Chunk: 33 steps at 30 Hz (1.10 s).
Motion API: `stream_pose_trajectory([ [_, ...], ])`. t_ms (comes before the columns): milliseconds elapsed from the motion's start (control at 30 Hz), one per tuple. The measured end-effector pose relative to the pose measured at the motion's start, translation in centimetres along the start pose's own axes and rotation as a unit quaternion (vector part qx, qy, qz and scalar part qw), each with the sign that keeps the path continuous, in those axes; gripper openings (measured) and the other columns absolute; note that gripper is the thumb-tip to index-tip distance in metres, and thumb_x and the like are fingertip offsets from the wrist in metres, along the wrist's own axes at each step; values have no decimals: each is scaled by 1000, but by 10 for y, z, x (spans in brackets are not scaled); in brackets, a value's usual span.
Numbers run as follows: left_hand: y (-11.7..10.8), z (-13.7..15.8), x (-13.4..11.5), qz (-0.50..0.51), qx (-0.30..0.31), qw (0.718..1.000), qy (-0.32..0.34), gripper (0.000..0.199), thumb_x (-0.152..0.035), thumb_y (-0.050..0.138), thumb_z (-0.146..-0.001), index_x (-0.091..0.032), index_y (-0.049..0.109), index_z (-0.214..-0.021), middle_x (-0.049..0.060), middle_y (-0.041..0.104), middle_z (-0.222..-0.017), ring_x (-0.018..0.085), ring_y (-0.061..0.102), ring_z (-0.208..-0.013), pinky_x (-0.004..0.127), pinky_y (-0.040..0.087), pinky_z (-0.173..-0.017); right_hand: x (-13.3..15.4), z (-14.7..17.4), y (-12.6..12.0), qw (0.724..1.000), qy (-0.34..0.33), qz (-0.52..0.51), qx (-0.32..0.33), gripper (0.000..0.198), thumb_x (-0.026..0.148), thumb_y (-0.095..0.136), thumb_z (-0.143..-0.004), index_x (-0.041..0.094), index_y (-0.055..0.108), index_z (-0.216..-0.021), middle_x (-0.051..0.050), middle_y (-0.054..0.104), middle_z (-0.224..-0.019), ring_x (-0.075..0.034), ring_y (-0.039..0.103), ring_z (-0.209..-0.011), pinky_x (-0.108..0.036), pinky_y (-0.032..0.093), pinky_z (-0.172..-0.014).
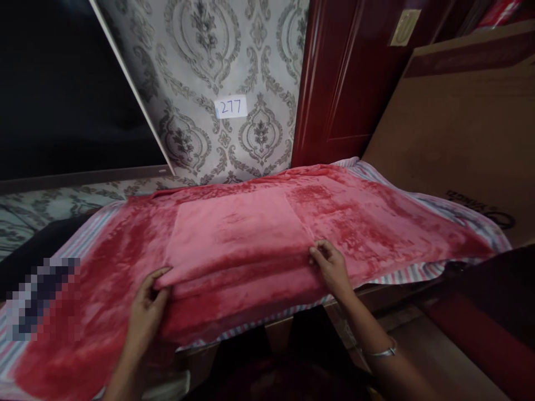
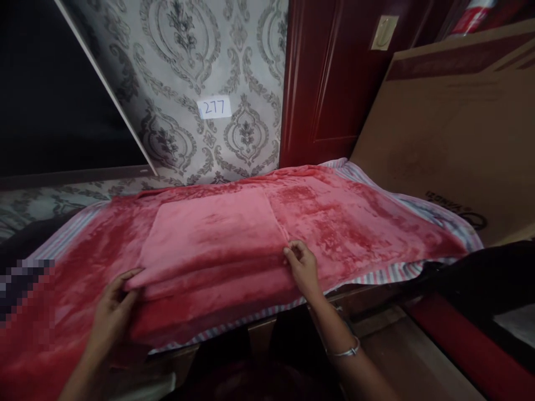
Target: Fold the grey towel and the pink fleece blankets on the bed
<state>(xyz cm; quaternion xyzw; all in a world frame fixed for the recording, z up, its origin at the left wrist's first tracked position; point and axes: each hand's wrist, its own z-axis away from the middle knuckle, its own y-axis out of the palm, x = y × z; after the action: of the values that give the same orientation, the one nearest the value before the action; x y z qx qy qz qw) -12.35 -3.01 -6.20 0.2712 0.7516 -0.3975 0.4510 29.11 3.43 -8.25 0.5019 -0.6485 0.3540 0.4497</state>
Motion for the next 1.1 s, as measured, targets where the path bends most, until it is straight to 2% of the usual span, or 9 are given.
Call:
stream_pose_trajectory([
  [67, -3, 0, 0, 113, 7, 991, -78, 52, -43, 75, -66, -26, 66, -114, 4, 69, -122, 26, 62, -112, 38, 50, -99, -8, 4, -1, 1000, 23, -6, 6, 34, 56, 66, -80, 23, 55, -82, 4, 53, -59, -14, 51, -50, -26, 44, -50],
  [167, -5, -5, -10, 262, -7, 952, -160, 54, -45, 79, -61, -26, 68, -110, 3, 73, -107, 25, 66, -103, 37, 55, -91, -9, 4, -1, 1000, 14, 6, -7, 34, 55, 67, -80, 22, 61, -86, 1, 59, -68, -16, 55, -58, -28, 47, -56],
  [300, 0, -18, -26, 276, 13, 940, -201, 59, -45, 85, -57, -22, 71, -110, 5, 75, -99, 25, 69, -94, 35, 57, -82, 5, -4, 3, 993, -64, 95, -39, 32, 53, 65, -83, 22, 66, -83, -4, 64, -81, -19, 58, -72, -30, 48, -65],
  [500, 12, -40, -38, 109, 5, 988, -113, 73, -55, 82, -58, -20, 69, -120, 3, 70, -85, 23, 67, -86, 29, 53, -70, 19, -25, 15, 961, -196, 188, -50, 29, 51, 67, -81, 22, 66, -77, -11, 65, -104, -27, 59, -99, -41, 49, -86],
  [600, 19, -41, -38, 60, 3, 998, -35, 66, -55, 74, -68, -21, 66, -125, 6, 71, -101, 24, 65, -101, 33, 52, -84, 18, -32, 17, 973, -149, 175, 0, 31, 49, 64, -83, 22, 58, -69, -4, 62, -80, -21, 58, -76, -34, 47, -71],
  [700, 24, -36, -33, 28, -21, 999, 18, 54, -53, 63, -79, -21, 65, -122, 7, 68, -118, 23, 62, -107, 35, 49, -95, 15, -35, 12, 987, -99, 124, -10, 34, 49, 60, -87, 22, 52, -66, 4, 46, -60, -15, 45, -58, -27, 38, -58],
  [800, 25, -33, -22, 4, -68, 997, 48, 48, -51, 54, -86, -21, 63, -123, 7, 67, -123, 22, 61, -108, 35, 47, -99, 7, -33, 5, 992, -92, 84, -24, 34, 49, 60, -87, 22, 52, -68, 4, 45, -61, -14, 43, -60, -26, 36, -58],
  [967, 21, -32, -4, -68, -2, 997, 48, 46, -50, 55, -83, -21, 65, -117, 8, 70, -117, 25, 63, -107, 40, 47, -101, -14, -21, -1, 995, -31, 85, 31, 37, 55, 61, -83, 23, 52, -66, 4, 43, -61, -15, 42, -60, -27, 36, -58],
  [1100, 19, -28, -5, -47, -6, 999, 23, 54, -55, 59, -81, -20, 63, -123, 9, 68, -123, 27, 62, -112, 42, 47, -102, -16, -18, -2, 996, -21, 69, 45, 36, 53, 62, -83, 22, 54, -68, 4, 45, -63, -15, 44, -61, -27, 38, -60],
])
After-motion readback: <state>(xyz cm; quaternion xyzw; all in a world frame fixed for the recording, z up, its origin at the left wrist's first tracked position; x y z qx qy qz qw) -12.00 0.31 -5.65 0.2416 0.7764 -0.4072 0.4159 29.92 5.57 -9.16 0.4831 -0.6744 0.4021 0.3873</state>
